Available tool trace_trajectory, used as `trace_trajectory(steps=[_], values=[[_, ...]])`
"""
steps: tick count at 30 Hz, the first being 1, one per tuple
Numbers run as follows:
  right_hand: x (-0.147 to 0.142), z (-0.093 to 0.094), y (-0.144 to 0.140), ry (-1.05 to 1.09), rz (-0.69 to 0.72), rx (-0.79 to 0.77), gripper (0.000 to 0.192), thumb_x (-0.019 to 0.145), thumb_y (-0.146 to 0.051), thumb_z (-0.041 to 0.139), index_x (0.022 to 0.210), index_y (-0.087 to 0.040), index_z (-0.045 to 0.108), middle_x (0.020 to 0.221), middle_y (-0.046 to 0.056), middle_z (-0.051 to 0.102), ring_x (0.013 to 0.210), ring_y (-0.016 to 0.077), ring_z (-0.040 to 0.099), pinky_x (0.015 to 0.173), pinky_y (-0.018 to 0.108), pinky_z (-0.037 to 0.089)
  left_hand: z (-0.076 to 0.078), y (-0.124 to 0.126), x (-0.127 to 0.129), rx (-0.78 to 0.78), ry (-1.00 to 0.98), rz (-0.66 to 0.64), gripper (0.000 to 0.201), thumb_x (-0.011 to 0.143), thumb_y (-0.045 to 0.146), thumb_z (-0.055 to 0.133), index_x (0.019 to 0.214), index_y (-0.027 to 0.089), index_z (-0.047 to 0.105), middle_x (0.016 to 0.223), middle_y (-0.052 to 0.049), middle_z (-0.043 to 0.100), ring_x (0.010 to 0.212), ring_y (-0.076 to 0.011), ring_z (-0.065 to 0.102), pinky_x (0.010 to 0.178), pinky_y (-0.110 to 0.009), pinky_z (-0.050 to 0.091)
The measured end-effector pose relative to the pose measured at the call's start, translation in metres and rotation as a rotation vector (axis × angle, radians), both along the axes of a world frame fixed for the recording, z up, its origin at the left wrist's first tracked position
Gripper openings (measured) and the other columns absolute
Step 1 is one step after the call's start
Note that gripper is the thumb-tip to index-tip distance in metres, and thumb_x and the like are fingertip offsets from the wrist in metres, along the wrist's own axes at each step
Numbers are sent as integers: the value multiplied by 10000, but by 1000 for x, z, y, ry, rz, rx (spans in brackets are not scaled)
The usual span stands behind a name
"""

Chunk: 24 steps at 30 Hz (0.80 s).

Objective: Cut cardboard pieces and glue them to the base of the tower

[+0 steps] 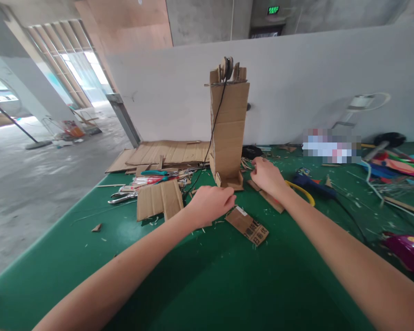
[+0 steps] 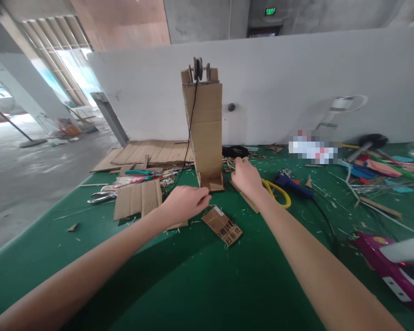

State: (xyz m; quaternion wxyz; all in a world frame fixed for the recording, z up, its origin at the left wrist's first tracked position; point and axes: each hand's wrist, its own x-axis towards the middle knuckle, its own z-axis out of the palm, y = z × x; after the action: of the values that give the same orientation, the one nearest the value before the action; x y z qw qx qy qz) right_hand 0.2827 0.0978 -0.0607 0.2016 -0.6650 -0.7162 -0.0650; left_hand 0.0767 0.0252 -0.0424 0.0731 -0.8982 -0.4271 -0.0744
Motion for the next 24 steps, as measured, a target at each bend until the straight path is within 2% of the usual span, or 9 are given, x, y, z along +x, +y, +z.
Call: trace_trajectory(steps=[4, 7, 9, 12, 15, 17, 19, 21, 24], values=[[18, 13, -18, 196, 14, 105, 259, 794, -174, 501, 1029, -140, 605, 915, 94, 672, 830, 204, 633, 777, 318, 486, 10, 12, -14, 29, 123, 180, 380, 935, 326, 334, 785, 156, 638, 771, -94, 675, 730, -233, 660, 616, -308, 456], [29, 16, -36, 692, 90, 194, 172, 760, -278, 600, 893, -190, 663, 803, 41, 668, 733, 184, 622, 731, 336, 501, 17, 11, -25, 37, 240, 240, 215, 883, 177, 427, 868, 129, 636, 880, -125, 662, 811, -260, 652, 652, -330, 461], [32, 13, -47, 1063, 137, 127, 169, 721, -317, 662, 855, -216, 670, 753, 9, 641, 688, 159, 609, 709, 337, 511, 20, 5, -29, 81, 278, 216, 231, 816, 78, 477, 1009, 121, 597, 973, -135, 632, 880, -269, 628, 687, -340, 458], [32, 4, -60, 1479, 239, -58, 193, 673, -331, 731, 824, -245, 646, 796, -12, 625, 743, 145, 611, 728, 341, 528, 22, -4, -28, 3, 225, -28, 354, 829, 159, 514, 1183, 174, 519, 1102, -111, 590, 986, -253, 581, 764, -339, 447], [28, -1, -67, 1689, 306, -150, 207, 688, -347, 734, 840, -276, 612, 785, -33, 602, 749, 132, 601, 699, 330, 536, 14, -8, -18, -199, 97, -340, 438, 856, 370, 527, 1268, 237, 465, 1226, -69, 547, 1060, -213, 556, 834, -310, 433], [24, -3, -70, 1724, 309, -166, 198, 718, -355, 709, 868, -284, 602, 676, -59, 522, 567, 87, 520, 537, 247, 492, 4, -9, -10, -217, 55, -421, 430, 850, 403, 537, 1241, 226, 497, 1219, -69, 565, 1076, -210, 557, 854, -306, 426], [20, -3, -73, 1664, 315, -187, 193, 754, -372, 669, 904, -275, 597, 606, -78, 426, 415, 49, 346, 368, 175, 316, -6, -9, -4, -168, 48, -461, 321, 868, 350, 523, 1158, 217, 559, 1134, -66, 619, 1049, -199, 577, 851, -296, 425], [16, -3, -77, 1512, 330, -220, 225, 798, -419, 608, 957, -262, 585, 604, -75, 414, 382, 44, 265, 330, 173, 171, -11, -8, -1, -120, 38, -474, 233, 897, 305, 474, 1068, 214, 604, 1025, -56, 661, 985, -180, 606, 827, -281, 431], [11, -4, -84, 1176, 395, -274, 326, 857, -486, 504, 1072, -247, 559, 725, -17, 539, 500, 89, 436, 375, 198, 265, -10, -5, -1, -62, -18, -358, 270, 929, 289, 383, 947, 192, 634, 873, -47, 680, 834, -177, 632, 736, -285, 446]])
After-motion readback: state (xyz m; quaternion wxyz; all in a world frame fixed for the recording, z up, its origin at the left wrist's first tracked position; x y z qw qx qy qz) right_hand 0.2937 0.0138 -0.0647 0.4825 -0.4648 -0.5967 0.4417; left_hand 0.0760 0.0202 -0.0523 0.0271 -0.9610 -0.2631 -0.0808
